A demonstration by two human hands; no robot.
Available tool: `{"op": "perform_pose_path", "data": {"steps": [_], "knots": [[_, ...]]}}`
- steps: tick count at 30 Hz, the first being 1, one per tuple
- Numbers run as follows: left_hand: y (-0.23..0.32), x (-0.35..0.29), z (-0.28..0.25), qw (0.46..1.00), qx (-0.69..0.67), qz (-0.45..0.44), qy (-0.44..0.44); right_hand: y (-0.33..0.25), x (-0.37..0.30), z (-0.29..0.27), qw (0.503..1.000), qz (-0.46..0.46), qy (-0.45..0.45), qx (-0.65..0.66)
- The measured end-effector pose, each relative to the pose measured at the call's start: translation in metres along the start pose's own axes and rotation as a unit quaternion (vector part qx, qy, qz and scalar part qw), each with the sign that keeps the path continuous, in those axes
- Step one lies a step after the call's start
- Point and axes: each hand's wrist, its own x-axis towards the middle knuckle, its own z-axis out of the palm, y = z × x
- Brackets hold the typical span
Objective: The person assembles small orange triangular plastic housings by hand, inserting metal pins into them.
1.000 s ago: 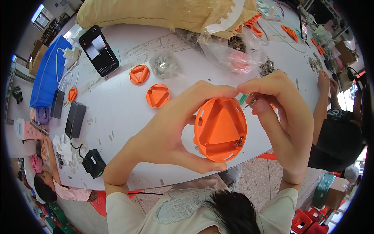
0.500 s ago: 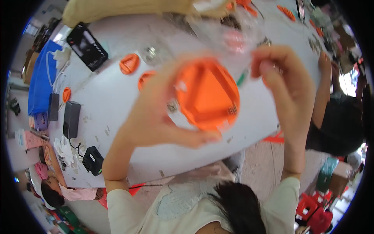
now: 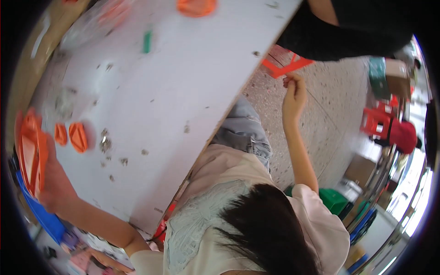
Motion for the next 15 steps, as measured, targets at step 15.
{"op": "perform_pose_path", "data": {"steps": [15], "knots": [[0.002,-0.043,0.101,0.992,-0.005,0.052,-0.111,0.279,-0.209,-0.081,0.853,0.427,0.047,-0.295]]}}
